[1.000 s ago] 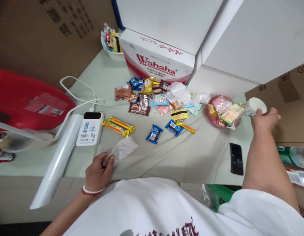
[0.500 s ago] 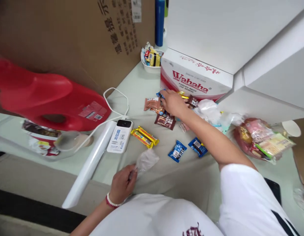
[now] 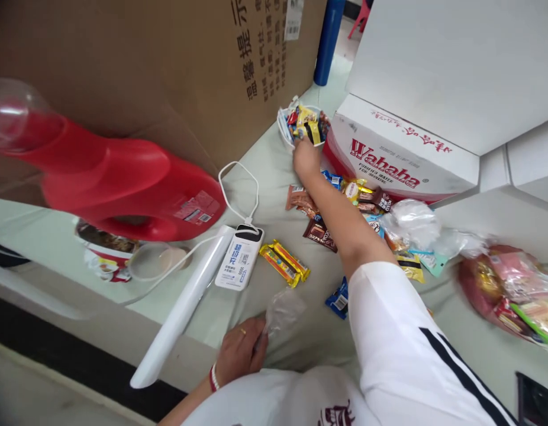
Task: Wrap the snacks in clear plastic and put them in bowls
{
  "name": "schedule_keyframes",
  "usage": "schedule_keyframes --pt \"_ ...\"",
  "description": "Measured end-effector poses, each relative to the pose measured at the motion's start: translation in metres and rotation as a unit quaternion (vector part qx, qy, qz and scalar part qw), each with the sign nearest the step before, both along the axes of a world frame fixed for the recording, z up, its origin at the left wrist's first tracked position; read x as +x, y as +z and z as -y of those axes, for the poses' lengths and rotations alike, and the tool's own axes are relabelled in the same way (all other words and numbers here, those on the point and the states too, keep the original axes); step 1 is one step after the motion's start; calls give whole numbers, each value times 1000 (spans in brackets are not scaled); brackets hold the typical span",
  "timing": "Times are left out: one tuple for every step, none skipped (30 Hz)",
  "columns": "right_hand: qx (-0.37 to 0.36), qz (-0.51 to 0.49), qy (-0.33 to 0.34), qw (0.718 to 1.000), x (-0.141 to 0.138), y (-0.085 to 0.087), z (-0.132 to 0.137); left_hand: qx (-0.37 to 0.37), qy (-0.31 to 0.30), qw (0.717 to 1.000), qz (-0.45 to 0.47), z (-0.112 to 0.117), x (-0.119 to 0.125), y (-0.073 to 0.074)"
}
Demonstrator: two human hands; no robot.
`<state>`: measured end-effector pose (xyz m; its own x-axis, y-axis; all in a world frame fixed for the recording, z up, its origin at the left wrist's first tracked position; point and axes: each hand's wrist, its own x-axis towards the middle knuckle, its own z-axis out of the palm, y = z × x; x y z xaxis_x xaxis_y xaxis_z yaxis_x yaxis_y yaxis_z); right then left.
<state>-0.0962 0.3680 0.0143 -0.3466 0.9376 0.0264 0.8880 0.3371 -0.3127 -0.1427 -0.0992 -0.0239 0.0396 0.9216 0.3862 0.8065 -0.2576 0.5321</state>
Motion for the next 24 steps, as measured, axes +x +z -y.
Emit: schedule_keyframes --pt "6 -9 12 1000 7 0 18 -5 -2 1000 -3 0 0 0" --pt "11 -21 26 999 13 1 36 -8 -5 1000 -6 0 0 0" --pt "15 -35 41 998 20 3 56 -9 -5 1000 -10 0 0 0" --pt "18 -54 57 997 26 6 75 -8 -4 1000 -15 0 1 0" --pt "22 -80 74 994 33 10 95 -6 -1 1000 -20 1 1 0" --pt "27 -114 91 989 41 15 116 -3 2 1000 -24 1 1 -1" --pt "32 -153 103 982 50 19 136 -1 5 1000 -29 1 2 -2" --pt "38 -194 106 975 61 24 156 1 9 999 -33 1 2 -3" --pt "43 -237 99 965 75 28 176 4 12 999 -38 1 2 -4" --pt "44 -286 80 954 90 31 194 6 15 999 -40 1 3 -6" --pt "39 -345 47 937 107 34 210 8 17 999 -41 1 3 -7" --pt "28 -413 3 910 126 36 222 11 18 999 -41 1 3 -8" --pt "11 -490 -49 870 145 38 231 12 19 999 -41 1 3 -9" --pt "-14 -567 -104 817 163 40 236 14 19 999 -42 0 3 -10" --pt "-45 -636 -158 754 181 42 237 14 20 999 -43 0 3 -11" --pt "-84 -689 -209 689 196 44 235 13 20 999 -44 -1 3 -11" --pt "-126 -725 -253 628 209 46 230 9 20 999 -43 -1 2 -12" --pt "-165 -745 -289 578 219 48 225 3 19 999 -38 -2 2 -12" --pt "-198 -755 -315 540 227 51 220 -5 19 999 -28 -2 1 -13" --pt "-217 -760 -330 516 232 55 216 -14 19 1000 -13 -2 0 -13" --pt "-223 -765 -328 507 236 59 214 -21 22 1000 6 -3 0 -12" --pt "-216 -770 -313 512 240 65 216 -28 29 999 28 -3 -1 -12" --pt "-198 -773 -286 530 244 71 221 -34 41 997 50 -2 -2 -10" --pt "-171 -771 -255 558 249 78 229 -39 59 995 72 -2 -3 -9"
